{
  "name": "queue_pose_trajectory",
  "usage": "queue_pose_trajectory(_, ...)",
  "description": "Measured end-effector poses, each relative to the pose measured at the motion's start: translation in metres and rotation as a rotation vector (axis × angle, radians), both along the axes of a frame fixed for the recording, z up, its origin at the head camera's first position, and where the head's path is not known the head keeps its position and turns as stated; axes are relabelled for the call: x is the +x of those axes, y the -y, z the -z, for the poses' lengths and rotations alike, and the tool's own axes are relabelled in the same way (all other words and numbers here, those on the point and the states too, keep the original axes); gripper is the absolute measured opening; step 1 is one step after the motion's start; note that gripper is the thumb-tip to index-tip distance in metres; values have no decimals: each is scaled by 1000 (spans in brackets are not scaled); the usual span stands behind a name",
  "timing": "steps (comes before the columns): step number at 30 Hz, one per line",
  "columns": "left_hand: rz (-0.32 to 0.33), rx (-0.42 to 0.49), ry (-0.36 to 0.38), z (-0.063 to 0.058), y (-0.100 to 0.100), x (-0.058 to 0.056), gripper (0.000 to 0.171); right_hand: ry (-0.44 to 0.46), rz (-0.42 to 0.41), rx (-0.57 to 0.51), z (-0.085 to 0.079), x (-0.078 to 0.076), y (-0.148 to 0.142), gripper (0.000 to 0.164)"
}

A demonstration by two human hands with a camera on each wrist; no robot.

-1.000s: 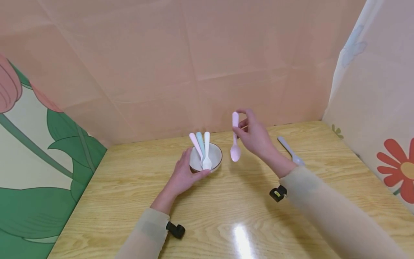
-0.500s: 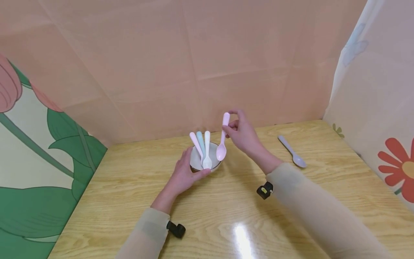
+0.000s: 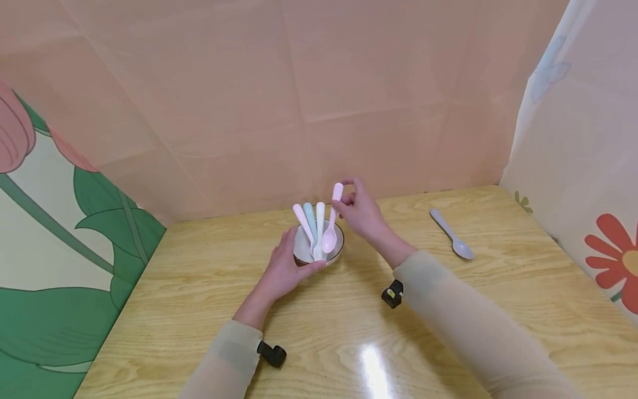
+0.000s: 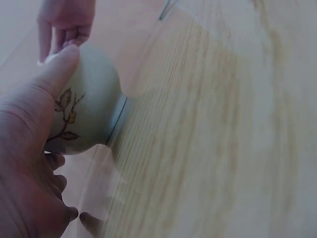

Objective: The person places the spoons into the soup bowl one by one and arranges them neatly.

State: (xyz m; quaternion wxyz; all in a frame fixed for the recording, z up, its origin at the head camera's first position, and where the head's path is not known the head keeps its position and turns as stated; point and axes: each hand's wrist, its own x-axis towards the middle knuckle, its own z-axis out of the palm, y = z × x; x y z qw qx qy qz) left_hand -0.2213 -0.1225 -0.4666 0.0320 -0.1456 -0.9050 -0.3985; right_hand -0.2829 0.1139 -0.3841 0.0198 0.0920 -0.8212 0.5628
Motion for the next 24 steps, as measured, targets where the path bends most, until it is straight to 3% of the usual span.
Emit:
queue_pose_trajectory(16,16,19,12,-3,-2,3,110,95,-18,52,22,-6,12,52)
queue_pose_trajectory(24,21,15,13,-2,-2,2,111,80,-18,87,28,-6,13,49)
